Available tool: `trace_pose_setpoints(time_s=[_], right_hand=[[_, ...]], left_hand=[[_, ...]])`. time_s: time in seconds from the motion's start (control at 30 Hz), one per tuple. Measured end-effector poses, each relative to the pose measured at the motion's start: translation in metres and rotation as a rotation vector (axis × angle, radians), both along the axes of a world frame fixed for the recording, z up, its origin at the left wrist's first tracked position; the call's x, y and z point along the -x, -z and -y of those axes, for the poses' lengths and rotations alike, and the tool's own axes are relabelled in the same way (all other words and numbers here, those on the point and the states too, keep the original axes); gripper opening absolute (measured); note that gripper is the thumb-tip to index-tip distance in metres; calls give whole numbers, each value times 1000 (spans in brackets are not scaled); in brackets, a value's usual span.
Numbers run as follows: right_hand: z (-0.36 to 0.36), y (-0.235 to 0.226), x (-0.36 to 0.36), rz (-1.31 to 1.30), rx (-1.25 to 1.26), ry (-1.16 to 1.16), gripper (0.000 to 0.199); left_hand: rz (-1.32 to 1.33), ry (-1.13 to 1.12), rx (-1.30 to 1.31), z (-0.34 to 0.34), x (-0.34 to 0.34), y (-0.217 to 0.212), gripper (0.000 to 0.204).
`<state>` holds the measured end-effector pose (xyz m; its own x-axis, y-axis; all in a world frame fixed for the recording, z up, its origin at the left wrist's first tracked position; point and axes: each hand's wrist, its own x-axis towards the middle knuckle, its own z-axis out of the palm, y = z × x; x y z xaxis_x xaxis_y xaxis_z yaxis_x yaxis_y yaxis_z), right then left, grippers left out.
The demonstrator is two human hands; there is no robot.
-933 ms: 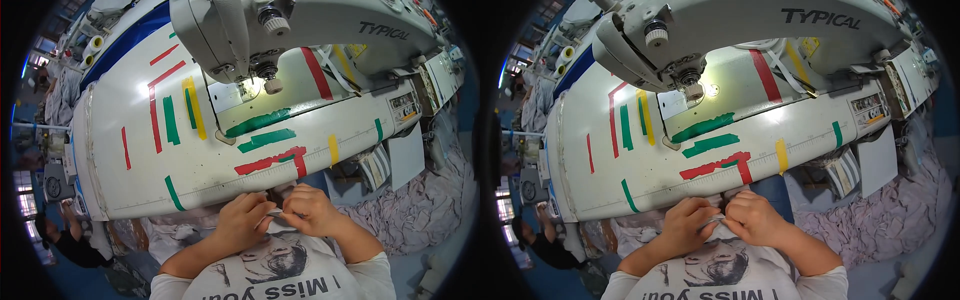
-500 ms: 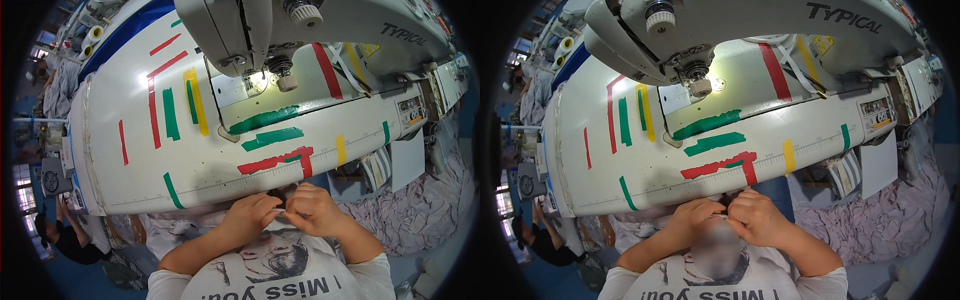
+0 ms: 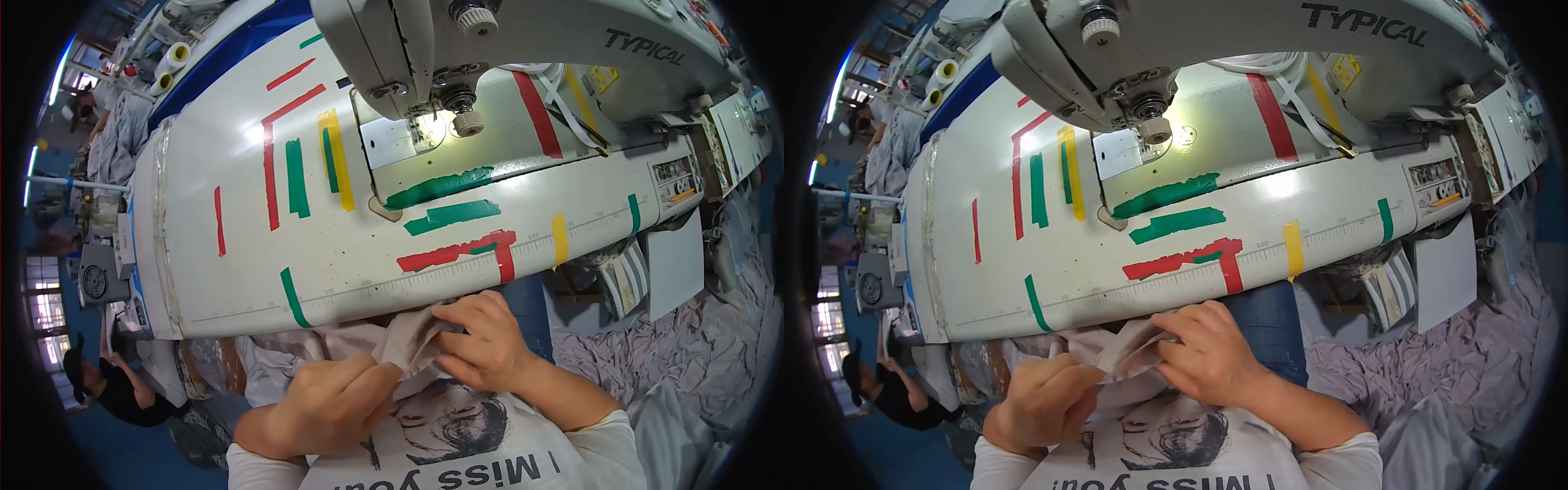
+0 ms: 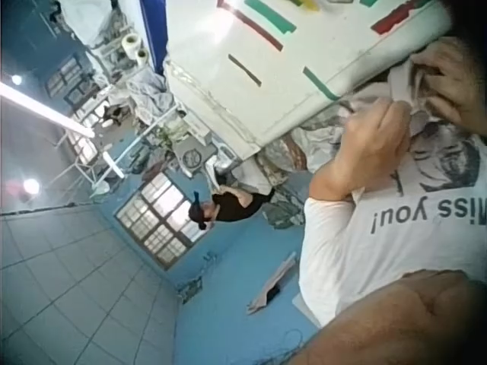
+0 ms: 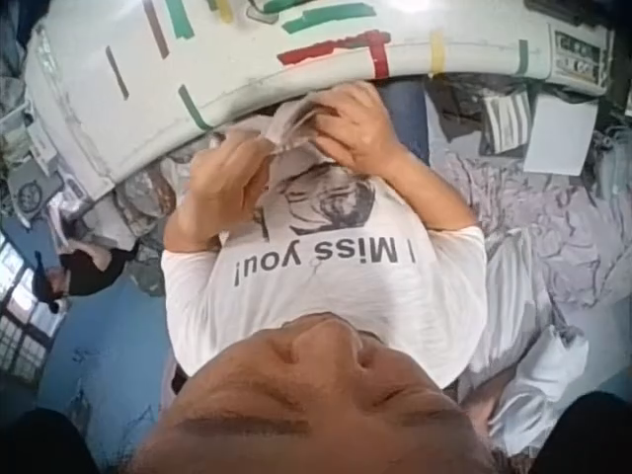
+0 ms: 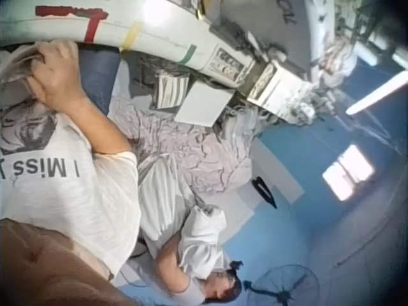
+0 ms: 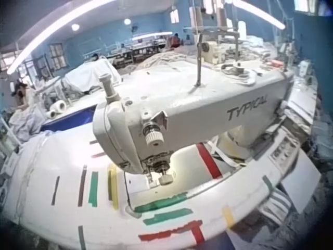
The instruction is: Sewing the edges of large white fabric pieces using an industrial sewing machine.
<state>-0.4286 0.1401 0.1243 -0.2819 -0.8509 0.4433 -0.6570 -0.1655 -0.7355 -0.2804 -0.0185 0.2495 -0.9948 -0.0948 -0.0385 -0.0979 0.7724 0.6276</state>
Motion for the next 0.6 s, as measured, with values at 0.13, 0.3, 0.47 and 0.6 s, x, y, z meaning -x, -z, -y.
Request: trace_pose_setpoints(time_s=[0.13,0.3,0.47,0.6], right_hand=[[9,-7,-12,-88,113,94,26],[9,1,-9,4,78,161,19],[0,-36,19,394,113,5,3],[-15,-118,69,644,228,-168,13]], left_hand=[[-34,-68,143,-9,-3,-25,28],[-195,-468,266,-17,-6,-43,5],[-367,-636,115,-1,-9,-60,6],[-725,-613,-64,29,2,-94,15]])
